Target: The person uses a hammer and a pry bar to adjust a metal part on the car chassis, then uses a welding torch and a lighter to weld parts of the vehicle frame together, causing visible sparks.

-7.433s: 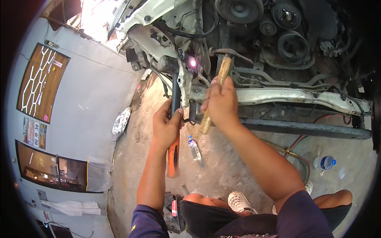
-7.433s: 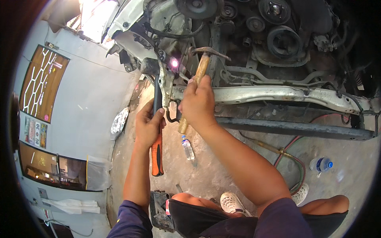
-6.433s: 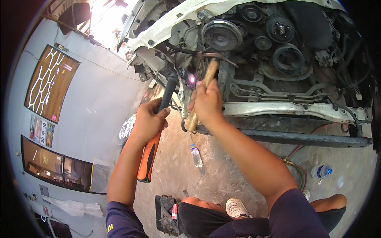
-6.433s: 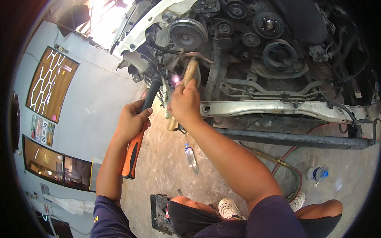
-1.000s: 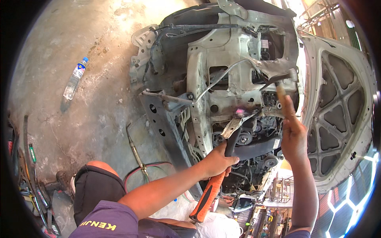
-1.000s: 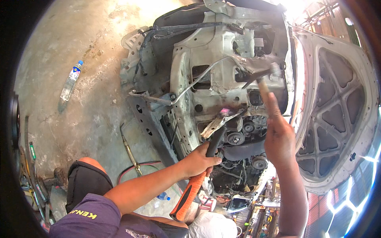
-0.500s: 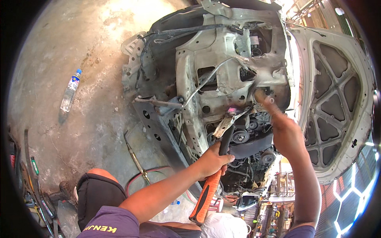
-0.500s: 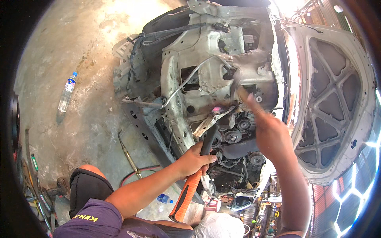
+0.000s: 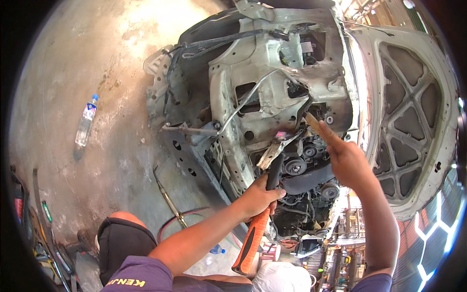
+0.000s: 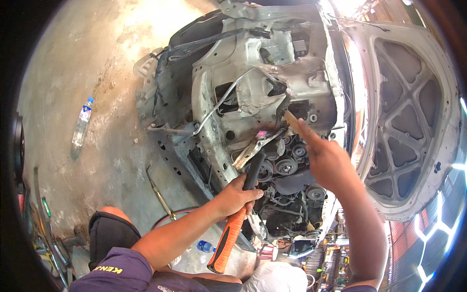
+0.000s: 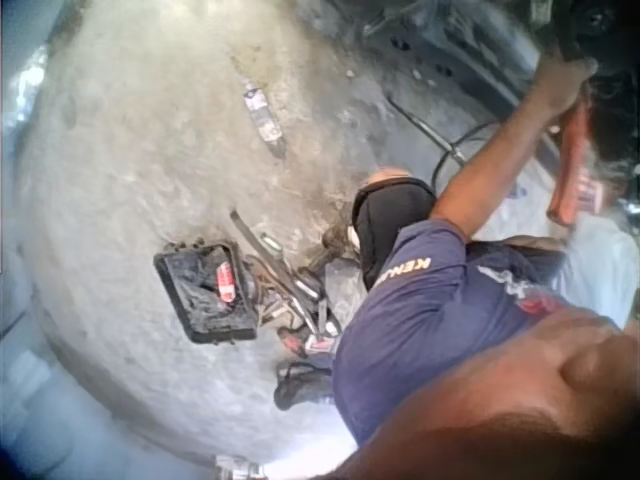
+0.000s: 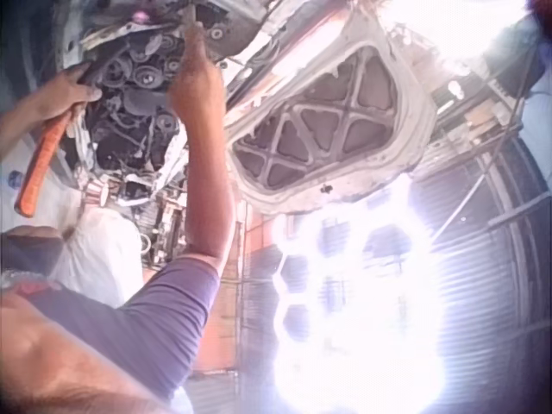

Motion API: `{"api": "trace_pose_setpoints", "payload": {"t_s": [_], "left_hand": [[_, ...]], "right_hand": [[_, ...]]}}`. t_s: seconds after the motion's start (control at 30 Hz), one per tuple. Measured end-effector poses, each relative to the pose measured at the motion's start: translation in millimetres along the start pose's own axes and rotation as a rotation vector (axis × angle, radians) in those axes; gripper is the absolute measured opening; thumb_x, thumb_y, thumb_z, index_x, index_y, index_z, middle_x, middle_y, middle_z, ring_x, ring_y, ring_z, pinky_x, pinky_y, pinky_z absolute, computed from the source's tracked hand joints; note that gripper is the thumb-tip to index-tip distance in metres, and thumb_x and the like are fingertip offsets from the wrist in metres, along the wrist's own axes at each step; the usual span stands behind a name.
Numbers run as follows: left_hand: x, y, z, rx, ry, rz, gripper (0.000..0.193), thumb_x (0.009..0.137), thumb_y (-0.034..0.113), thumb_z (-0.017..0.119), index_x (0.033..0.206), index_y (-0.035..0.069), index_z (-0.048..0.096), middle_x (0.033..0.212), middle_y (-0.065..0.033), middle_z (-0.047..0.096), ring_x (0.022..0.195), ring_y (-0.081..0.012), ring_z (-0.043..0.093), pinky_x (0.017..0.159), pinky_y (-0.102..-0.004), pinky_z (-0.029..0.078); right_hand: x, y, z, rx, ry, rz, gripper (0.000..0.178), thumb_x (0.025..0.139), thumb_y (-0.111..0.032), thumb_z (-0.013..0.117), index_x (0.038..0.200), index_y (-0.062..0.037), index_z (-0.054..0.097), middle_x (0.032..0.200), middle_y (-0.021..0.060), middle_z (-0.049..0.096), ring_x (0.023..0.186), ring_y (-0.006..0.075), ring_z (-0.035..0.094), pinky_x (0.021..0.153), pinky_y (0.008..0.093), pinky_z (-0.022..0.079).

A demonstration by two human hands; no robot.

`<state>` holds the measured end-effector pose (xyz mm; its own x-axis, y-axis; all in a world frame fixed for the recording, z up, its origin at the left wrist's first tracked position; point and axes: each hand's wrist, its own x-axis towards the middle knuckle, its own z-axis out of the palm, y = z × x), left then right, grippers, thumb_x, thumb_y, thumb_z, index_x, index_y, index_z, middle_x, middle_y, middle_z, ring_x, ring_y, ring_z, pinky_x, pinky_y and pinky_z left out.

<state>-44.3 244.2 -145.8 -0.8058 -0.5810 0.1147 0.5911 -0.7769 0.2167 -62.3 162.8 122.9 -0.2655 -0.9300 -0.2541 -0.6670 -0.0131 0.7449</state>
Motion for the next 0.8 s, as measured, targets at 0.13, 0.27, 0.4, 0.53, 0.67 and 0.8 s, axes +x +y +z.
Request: {"api": "trace_pose_setpoints", "payload": {"t_s": [0.13,0.27,0.4,0.53,0.67,0.8], "left_hand": [[1.2,0.2,1.9,0.013,0.006,0.052,0.029,0.099,0.014,0.074,0.114,0.009,0.049,0.077,0.0007,0.055,0.059,-0.0094,0.057,0.052,-0.0284,0.051],[6.6,0.4,-2.1,-0.013,-0.001,0.017,0.030,0.099,0.012,0.073,0.117,0.008,0.049,0.077,0.0007,0.054,0.058,-0.0089,0.056,0.051,-0.0277,0.051],[4.3,-2.5,-2.1,-0.046,0.010,0.023,0.029,0.100,0.011,0.073,0.117,0.008,0.049,0.076,0.0014,0.053,0.058,-0.0083,0.055,0.051,-0.0270,0.051],[7.9,-4.4,-2.3,-0.046,0.009,0.033,0.027,0.101,0.010,0.071,0.116,0.009,0.049,0.078,0.0017,0.053,0.058,-0.0072,0.054,0.051,-0.0263,0.051],[8.3,2.4,2.0,-0.031,0.010,0.024,0.026,0.101,0.010,0.070,0.117,0.009,0.049,0.080,0.0024,0.051,0.060,-0.0063,0.054,0.052,-0.0260,0.051],[2.8,-3.0,10.0,-0.059,0.024,0.013,0.027,0.102,0.011,0.070,0.119,0.009,0.049,0.078,0.0031,0.050,0.059,-0.0061,0.053,0.052,-0.0263,0.050]], "right_hand": [[-2.6,-3.6,6.4,0.312,0.359,-0.150,0.065,0.104,-0.009,0.054,0.162,-0.0354,0.041,0.092,0.0253,0.070,0.087,0.0447,0.070,0.080,0.0521,0.053],[-6.2,-6.8,-11.4,-0.030,0.095,-0.026,0.063,0.102,-0.009,0.054,0.160,-0.0309,0.046,0.091,0.0234,0.070,0.087,0.0428,0.071,0.079,0.0527,0.054],[-10.4,-3.0,7.0,0.072,0.124,-0.056,0.071,0.100,-0.004,0.057,0.161,-0.0361,0.043,0.085,0.0257,0.066,0.082,0.0434,0.068,0.079,0.0508,0.053],[-14.0,1.2,5.0,0.179,0.330,-0.102,0.067,0.103,-0.007,0.054,0.163,-0.0310,0.040,0.090,0.0270,0.067,0.083,0.0431,0.069,0.080,0.0512,0.054],[-18.3,0.9,1.0,0.071,0.090,-0.063,0.064,0.102,-0.008,0.054,0.161,-0.0294,0.044,0.087,0.0247,0.069,0.083,0.0435,0.069,0.078,0.0534,0.053],[-26.0,12.5,7.7,0.138,0.192,-0.140,0.066,0.093,-0.005,0.055,0.157,-0.0227,0.050,0.091,0.0240,0.073,0.084,0.0428,0.072,0.075,0.0528,0.057]]}}
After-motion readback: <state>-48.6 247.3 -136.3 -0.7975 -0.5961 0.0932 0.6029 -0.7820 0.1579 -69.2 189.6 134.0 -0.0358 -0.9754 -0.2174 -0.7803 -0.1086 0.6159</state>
